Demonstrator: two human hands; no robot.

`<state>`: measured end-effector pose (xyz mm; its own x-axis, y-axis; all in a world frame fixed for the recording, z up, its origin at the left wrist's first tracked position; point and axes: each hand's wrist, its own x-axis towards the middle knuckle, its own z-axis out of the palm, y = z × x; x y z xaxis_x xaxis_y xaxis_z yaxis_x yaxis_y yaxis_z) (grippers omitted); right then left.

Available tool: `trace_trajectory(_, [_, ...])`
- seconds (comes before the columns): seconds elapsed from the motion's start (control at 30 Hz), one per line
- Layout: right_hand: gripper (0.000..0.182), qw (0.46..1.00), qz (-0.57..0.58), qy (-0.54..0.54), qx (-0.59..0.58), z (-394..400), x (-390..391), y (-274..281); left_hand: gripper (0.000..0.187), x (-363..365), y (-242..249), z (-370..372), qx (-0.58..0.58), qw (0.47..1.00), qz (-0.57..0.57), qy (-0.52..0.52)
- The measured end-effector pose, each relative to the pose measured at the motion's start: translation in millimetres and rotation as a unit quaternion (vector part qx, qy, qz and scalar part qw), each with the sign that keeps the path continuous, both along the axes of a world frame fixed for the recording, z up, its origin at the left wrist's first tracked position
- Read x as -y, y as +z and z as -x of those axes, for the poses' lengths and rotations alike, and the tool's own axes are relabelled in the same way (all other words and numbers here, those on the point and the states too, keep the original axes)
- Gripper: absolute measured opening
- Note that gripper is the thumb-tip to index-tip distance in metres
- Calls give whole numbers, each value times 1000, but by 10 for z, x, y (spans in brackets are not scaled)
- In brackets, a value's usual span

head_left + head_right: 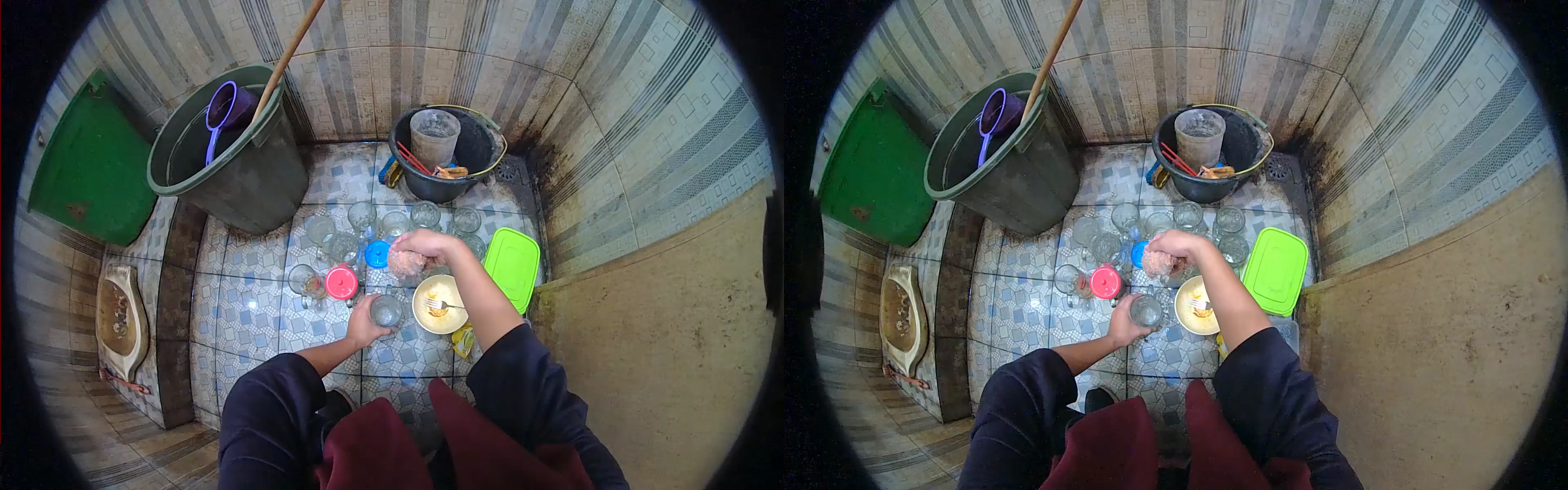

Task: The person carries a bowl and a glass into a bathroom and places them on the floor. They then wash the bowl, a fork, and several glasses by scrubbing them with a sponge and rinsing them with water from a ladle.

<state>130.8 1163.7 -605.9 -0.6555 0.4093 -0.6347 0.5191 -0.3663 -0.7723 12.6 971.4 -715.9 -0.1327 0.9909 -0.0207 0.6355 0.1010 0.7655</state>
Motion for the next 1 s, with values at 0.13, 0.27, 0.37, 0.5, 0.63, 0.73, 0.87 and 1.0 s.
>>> trace_trajectory(0.13, [20, 999, 30, -11, 14, -6, -44, 124, 72, 46, 90, 0, 28, 999, 12, -12])
trace_trajectory(0.27, [19, 998, -24, -15, -65, 8, -162, 49, 68, 99, 262, -1, 58, 997, 47, -7])
trace_trajectory(0.37, [18, 994, -29, -43, -96, -21, -187, 213, 60, -90, 80, 58, 105, 992, 48, 41])
trace_trajectory(0.5, [16, 986, -55, -111, -108, -8, -219, 222, 46, -744, 188, -37, -140, 978, 139, -62])
trace_trajectory(0.63, [19, 992, -65, -52, -100, -40, -228, 272, 41, -1058, 60, -257, -116, 942, 309, -61])
trace_trajectory(0.73, [19, 996, -44, -53, -56, -62, -161, 335, 36, -1009, -217, -245, -38, 970, 239, -26])
trace_trajectory(0.87, [18, 989, -75, -58, -110, -111, -153, 315, 32, -1046, -426, -76, 13, 986, 153, 72])
trace_trajectory(1.0, [14, 991, -91, -83, -43, -176, -177, 398, 23, -1081, -242, 71, 7, 990, 128, 49])
